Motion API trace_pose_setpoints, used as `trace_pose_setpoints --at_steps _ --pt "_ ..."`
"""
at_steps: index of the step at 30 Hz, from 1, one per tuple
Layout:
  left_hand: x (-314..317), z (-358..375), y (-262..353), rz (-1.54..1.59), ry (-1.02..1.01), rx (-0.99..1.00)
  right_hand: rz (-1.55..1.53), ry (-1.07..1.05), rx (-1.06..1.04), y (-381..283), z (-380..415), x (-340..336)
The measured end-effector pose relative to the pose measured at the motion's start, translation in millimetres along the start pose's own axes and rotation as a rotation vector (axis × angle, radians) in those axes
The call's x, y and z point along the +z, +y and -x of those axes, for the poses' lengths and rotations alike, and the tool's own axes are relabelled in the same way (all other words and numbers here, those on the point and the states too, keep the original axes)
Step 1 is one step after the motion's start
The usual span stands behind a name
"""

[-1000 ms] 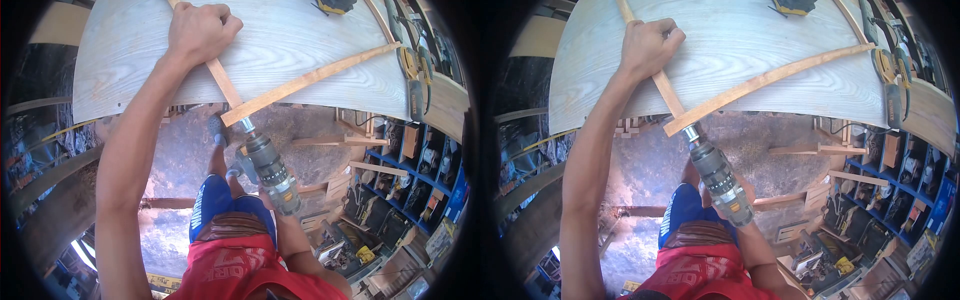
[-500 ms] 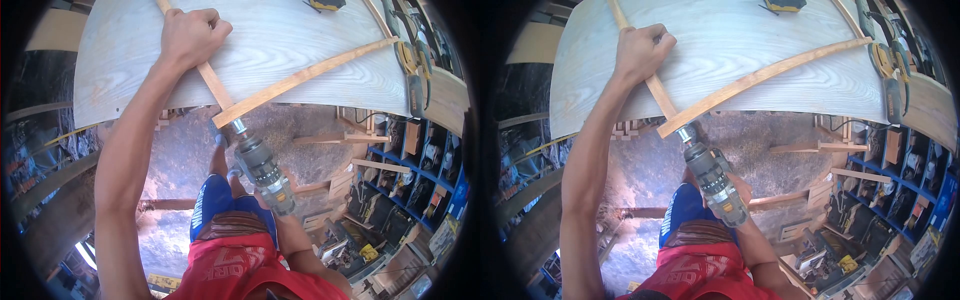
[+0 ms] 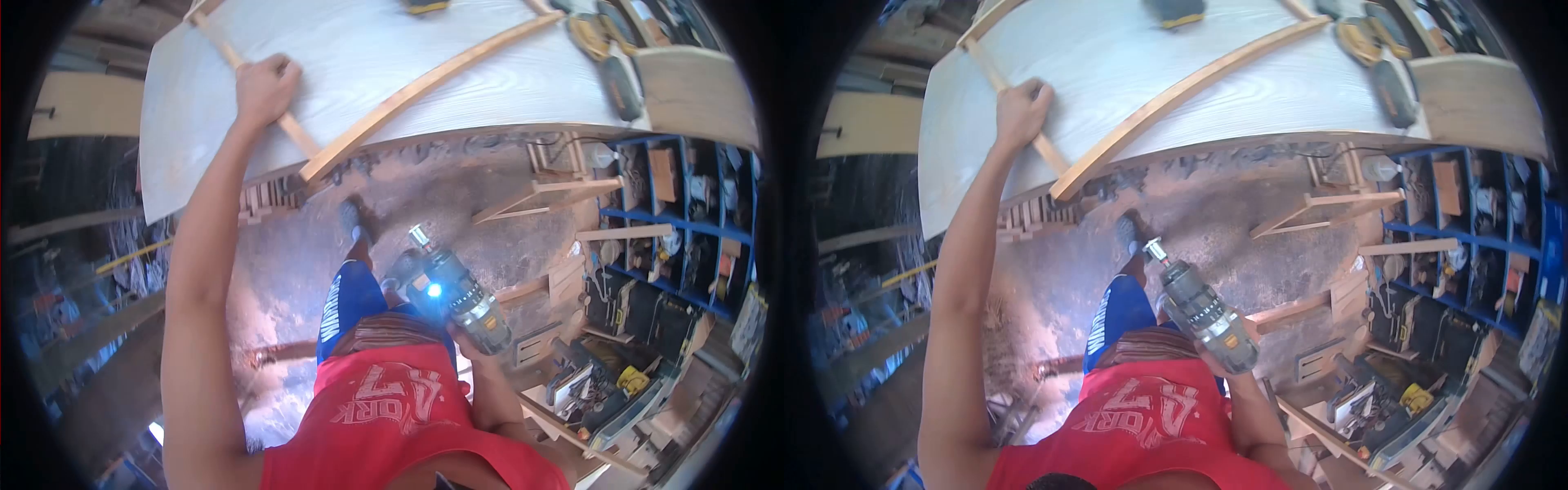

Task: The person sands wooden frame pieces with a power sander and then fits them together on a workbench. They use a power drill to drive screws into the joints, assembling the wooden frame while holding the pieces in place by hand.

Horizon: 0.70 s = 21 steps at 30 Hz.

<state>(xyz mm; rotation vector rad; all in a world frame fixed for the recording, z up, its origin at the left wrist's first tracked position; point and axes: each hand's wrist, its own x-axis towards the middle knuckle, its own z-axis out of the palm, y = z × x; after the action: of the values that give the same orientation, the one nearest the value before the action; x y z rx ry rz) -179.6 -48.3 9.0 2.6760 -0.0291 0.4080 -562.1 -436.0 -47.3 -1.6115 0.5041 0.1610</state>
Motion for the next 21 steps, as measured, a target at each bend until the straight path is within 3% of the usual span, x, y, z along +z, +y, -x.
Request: trace_pose_setpoints --at_steps 2,3,5,8,13,15,17,21 --pt "2.0 -2.4 -2.9 -0.016 -0.017 -0.005 0.396 -0.127 -0.322 -9.9 5.7 -28.5" --pt "1.6 -1.8 -5.5 0.011 -0.030 0.002 0.393 -0.076 -0.344 -22.9 6.7 -30.4" --pt "1.4 -2.7 -7.3 0.049 -0.019 0.018 -0.052 -0.018 -0.285 -59.9 6.8 -29.1" --pt "-25.5 3.5 24.4 0.308 -0.124 -0.141 -0.089 0.103 -0.416 -95.0 -2.1 -34.9" --pt "-27.3 18.3 26.8 0.474 -0.059 -0.030 -0.177 0.310 -0.412 -154.2 -36.7 -31.1" --pt "-37.4 27.3 46.6 0.571 -0.031 -0.150 -0.271 0.386 -0.407 -180.8 -58.0 -25.3" --pt "-39.3 36.8 60.6 0.522 -0.104 -0.058 -0.208 0.428 -0.533 -206.6 -83.0 -25.9" --pt "-43.0 32.2 100.7 0.495 -0.222 0.040 -0.192 0.448 -0.583 -239.2 -140.2 -38.5"
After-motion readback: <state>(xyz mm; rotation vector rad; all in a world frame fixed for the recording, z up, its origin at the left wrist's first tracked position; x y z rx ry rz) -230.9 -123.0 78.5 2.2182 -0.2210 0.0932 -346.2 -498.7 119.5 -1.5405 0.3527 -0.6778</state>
